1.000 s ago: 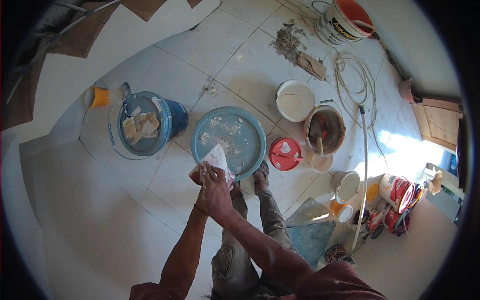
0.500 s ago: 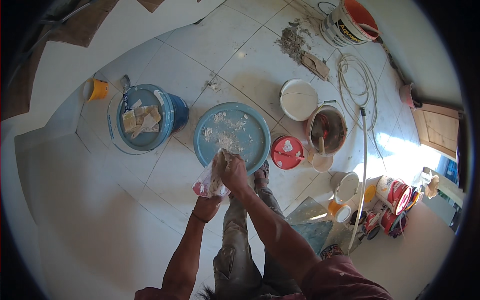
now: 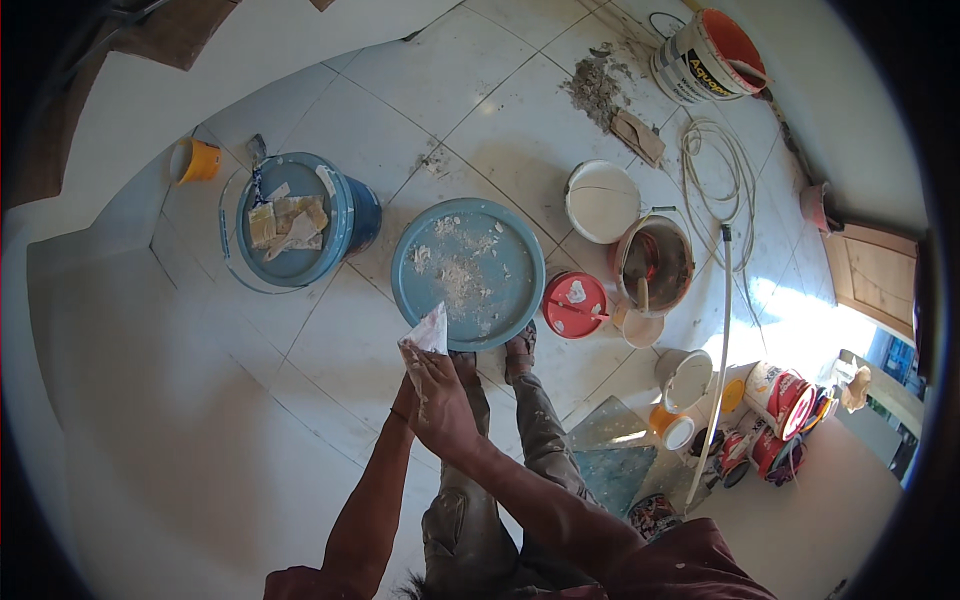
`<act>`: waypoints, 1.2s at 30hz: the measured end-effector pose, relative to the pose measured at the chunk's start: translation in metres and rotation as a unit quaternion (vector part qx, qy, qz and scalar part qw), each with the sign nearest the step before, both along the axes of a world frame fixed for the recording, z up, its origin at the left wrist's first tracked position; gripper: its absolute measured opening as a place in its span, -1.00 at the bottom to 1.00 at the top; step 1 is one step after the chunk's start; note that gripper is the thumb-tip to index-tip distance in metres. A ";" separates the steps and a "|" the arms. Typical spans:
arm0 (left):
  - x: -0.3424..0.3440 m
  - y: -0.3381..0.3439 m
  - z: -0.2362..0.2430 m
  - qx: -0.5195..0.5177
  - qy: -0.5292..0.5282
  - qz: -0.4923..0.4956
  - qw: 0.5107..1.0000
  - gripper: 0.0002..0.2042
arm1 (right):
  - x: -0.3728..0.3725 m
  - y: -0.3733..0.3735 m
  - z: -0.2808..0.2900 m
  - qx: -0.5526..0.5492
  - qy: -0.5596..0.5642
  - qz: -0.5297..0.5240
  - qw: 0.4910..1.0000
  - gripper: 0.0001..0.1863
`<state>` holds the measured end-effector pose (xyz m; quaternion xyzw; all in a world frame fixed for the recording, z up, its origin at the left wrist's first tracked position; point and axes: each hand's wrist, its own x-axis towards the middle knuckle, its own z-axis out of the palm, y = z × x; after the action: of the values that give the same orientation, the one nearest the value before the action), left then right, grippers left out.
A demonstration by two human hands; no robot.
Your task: Applying white putty or mortar to the back of square wall tiles using a small spreader.
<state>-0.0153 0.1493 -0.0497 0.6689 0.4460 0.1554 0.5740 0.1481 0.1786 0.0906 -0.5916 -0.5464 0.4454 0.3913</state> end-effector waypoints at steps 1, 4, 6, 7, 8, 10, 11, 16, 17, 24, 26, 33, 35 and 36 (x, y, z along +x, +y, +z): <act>0.026 -0.005 0.012 -0.086 -0.027 0.040 0.995 -0.31 | 0.008 0.000 -0.010 -0.016 -0.014 -0.060 0.998 -0.46; 0.052 0.007 0.046 -0.227 -0.075 0.089 0.967 -0.29 | 0.067 0.032 -0.056 -0.339 0.017 -0.128 0.932 -0.66; 0.078 0.023 0.062 -0.288 -0.122 0.082 0.946 -0.25 | 0.113 0.010 -0.134 -0.244 -0.222 -0.198 0.923 -0.78; 0.067 0.028 0.071 -0.285 -0.127 0.157 0.937 -0.27 | 0.114 0.009 -0.139 -0.256 -0.172 -0.234 0.922 -0.77; 0.065 0.031 0.084 -0.281 -0.137 0.231 0.921 -0.30 | 0.121 0.004 -0.136 -0.268 -0.130 -0.270 0.915 -0.76; 0.044 0.036 0.085 -0.215 -0.040 0.365 0.905 -0.68 | 0.124 -0.007 -0.121 -0.255 -0.077 -0.292 0.919 -0.77; 0.024 0.037 0.077 -0.236 -0.051 0.403 0.882 -0.72 | 0.125 -0.009 -0.117 -0.233 -0.025 -0.318 0.919 -0.76; 0.034 0.044 0.069 -0.345 -0.220 0.476 0.778 -0.77 | 0.138 -0.054 -0.114 -0.295 -0.012 -0.328 0.897 -0.75; 0.051 0.046 0.069 -0.417 -0.292 0.469 0.722 -0.79 | 0.138 -0.059 -0.110 -0.287 -0.004 -0.329 0.900 -0.76; 0.042 0.018 -0.018 -0.647 -0.574 0.329 0.378 -0.66 | 0.067 -0.029 0.006 -0.114 0.012 -0.099 0.989 -0.41; 0.050 0.003 -0.040 -0.634 -0.548 0.360 0.409 -0.68 | 0.051 -0.019 0.025 -0.021 -0.010 -0.051 0.998 -0.36; 0.053 0.005 -0.009 -0.673 -0.491 0.283 0.475 -0.66 | 0.067 0.020 -0.063 -0.148 -0.061 -0.170 0.972 -0.35; 0.052 0.028 0.023 -0.670 -0.494 0.285 0.475 -0.68 | 0.052 0.024 -0.053 -0.121 -0.043 -0.185 0.974 -0.41; 0.043 0.025 0.028 -0.669 -0.489 0.291 0.477 -0.68 | 0.036 0.019 -0.044 -0.053 -0.002 -0.132 0.990 -0.31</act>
<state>0.0273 0.1744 -0.0220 -0.2709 0.2310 0.2699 0.8946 0.1840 0.1976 0.0464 -0.6796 -0.4396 0.4168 0.4137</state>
